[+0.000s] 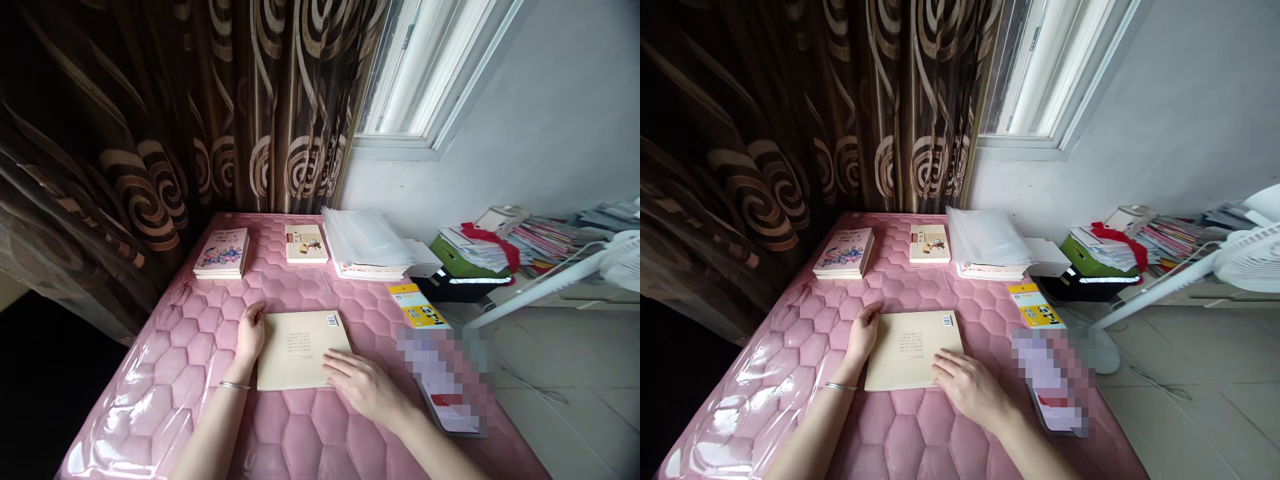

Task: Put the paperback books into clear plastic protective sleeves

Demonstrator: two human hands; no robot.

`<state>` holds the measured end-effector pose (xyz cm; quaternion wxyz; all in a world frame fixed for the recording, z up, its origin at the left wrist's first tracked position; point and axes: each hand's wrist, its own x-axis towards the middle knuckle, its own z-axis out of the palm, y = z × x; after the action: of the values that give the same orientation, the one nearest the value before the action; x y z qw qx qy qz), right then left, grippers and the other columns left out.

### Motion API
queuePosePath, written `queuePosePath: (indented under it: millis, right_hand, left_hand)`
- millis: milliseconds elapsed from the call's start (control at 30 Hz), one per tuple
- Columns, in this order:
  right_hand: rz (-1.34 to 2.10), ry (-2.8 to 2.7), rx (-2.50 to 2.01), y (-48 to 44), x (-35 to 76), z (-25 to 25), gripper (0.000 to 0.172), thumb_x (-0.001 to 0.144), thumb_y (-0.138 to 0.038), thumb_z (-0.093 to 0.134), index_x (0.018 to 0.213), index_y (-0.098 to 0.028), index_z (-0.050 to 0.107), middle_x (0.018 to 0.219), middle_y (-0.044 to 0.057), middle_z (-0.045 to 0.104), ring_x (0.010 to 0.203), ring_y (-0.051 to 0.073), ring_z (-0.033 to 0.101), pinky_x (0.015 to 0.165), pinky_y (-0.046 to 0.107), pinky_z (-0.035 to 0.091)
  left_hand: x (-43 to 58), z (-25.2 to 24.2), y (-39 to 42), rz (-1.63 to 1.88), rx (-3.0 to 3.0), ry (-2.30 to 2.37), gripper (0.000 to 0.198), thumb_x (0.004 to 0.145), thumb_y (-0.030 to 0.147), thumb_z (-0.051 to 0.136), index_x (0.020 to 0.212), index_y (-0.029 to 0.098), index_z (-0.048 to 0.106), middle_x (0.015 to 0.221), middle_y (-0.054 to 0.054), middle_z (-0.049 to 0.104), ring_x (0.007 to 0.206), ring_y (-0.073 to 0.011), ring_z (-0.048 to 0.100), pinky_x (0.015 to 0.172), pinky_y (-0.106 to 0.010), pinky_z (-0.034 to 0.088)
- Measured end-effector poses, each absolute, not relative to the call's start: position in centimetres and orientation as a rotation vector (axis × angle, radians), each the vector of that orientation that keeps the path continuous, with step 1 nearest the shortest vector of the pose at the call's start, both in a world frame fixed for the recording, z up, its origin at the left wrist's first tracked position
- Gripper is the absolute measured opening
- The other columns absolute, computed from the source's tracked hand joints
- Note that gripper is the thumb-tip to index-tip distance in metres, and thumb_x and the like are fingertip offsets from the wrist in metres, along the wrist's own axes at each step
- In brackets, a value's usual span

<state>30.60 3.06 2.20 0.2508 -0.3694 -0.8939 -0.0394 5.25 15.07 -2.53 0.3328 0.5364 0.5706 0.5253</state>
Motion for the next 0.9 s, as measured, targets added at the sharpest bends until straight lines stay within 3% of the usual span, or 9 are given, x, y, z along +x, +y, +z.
queuePosePath:
  millis: [167, 333, 433, 533, 667, 800, 900]
  right_hand:
    - [-0.265, -2.459, -0.971, 2.8, 30.5, 3.1, 0.039, 0.088, -0.001, 0.038, 0.109, -0.016, 0.067, 0.099, 0.011, 0.075, 0.09, 0.02, 0.072, 0.079, 0.031, 0.059]
    - [-0.267, -2.397, -1.172, 3.7, 30.2, 4.0, 0.031, 0.089, -0.002, 0.042, 0.082, -0.019, 0.066, 0.064, 0.003, 0.064, 0.058, 0.015, 0.061, 0.057, 0.025, 0.047]
    - [-0.448, -2.321, -1.211, 5.0, 29.6, 4.7, 0.04, 0.089, 0.0, 0.041, 0.108, -0.023, 0.067, 0.082, 0.005, 0.069, 0.068, 0.017, 0.063, 0.065, 0.028, 0.046]
    - [-0.615, -2.297, -1.227, 6.7, 28.5, 5.7, 0.055, 0.09, -0.002, 0.043, 0.133, -0.035, 0.055, 0.113, 0.007, 0.068, 0.081, 0.019, 0.063, 0.074, 0.034, 0.046]
    - [-0.59, -2.318, -1.369, 8.8, 26.8, 6.3, 0.058, 0.087, -0.005, 0.046, 0.136, -0.036, 0.052, 0.13, 0.009, 0.061, 0.091, 0.026, 0.06, 0.074, 0.04, 0.045]
    - [-0.501, -2.285, -1.417, 10.1, 25.8, 5.4, 0.038, 0.093, -0.024, 0.051, 0.13, -0.031, 0.058, 0.137, 0.009, 0.057, 0.101, 0.031, 0.057, 0.078, 0.045, 0.044]
    - [-0.411, -2.278, -1.397, 10.5, 25.3, 4.4, 0.036, 0.094, -0.036, 0.051, 0.129, -0.028, 0.058, 0.136, 0.009, 0.057, 0.103, 0.03, 0.056, 0.083, 0.045, 0.042]
  left_hand:
    - [5.0, -2.4, 15.3, 1.332, 1.252, 1.414, 0.029, 0.076, 0.013, 0.054, 0.101, 0.016, 0.068, 0.111, -0.01, 0.07, 0.109, -0.0225, 0.063, 0.105, -0.039, 0.042]
    - [4.2, -1.3, 17.6, 1.221, 0.954, 1.37, 0.041, 0.074, 0.008, 0.059, 0.115, 0.015, 0.056, 0.107, -0.011, 0.071, 0.093, -0.0186, 0.069, 0.089, -0.032, 0.052]
    - [4.1, -0.5, 19.3, 1.175, 0.88, 1.351, 0.048, 0.076, 0.011, 0.062, 0.122, 0.012, 0.05, 0.092, -0.009, 0.072, 0.071, -0.0166, 0.07, 0.071, -0.03, 0.055]
    - [4.7, 0.2, 20.2, 1.129, 0.829, 1.271, 0.046, 0.073, 0.011, 0.068, 0.116, 0.009, 0.052, 0.077, -0.006, 0.072, 0.058, -0.0141, 0.066, 0.062, -0.027, 0.054]
    - [5.2, 1.1, 19.7, 1.111, 0.818, 1.149, 0.038, 0.069, 0.017, 0.074, 0.103, 0.009, 0.059, 0.076, -0.008, 0.072, 0.062, -0.0161, 0.068, 0.06, -0.026, 0.053]
    - [4.9, 1.7, 18.3, 1.127, 0.812, 1.027, 0.036, 0.068, 0.029, 0.077, 0.096, 0.012, 0.062, 0.084, -0.01, 0.074, 0.071, -0.0201, 0.07, 0.06, -0.027, 0.053]
    - [4.8, 1.7, 17.3, 1.16, 0.77, 0.945, 0.037, 0.067, 0.032, 0.075, 0.096, 0.014, 0.062, 0.091, -0.01, 0.075, 0.079, -0.0225, 0.071, 0.063, -0.029, 0.053]
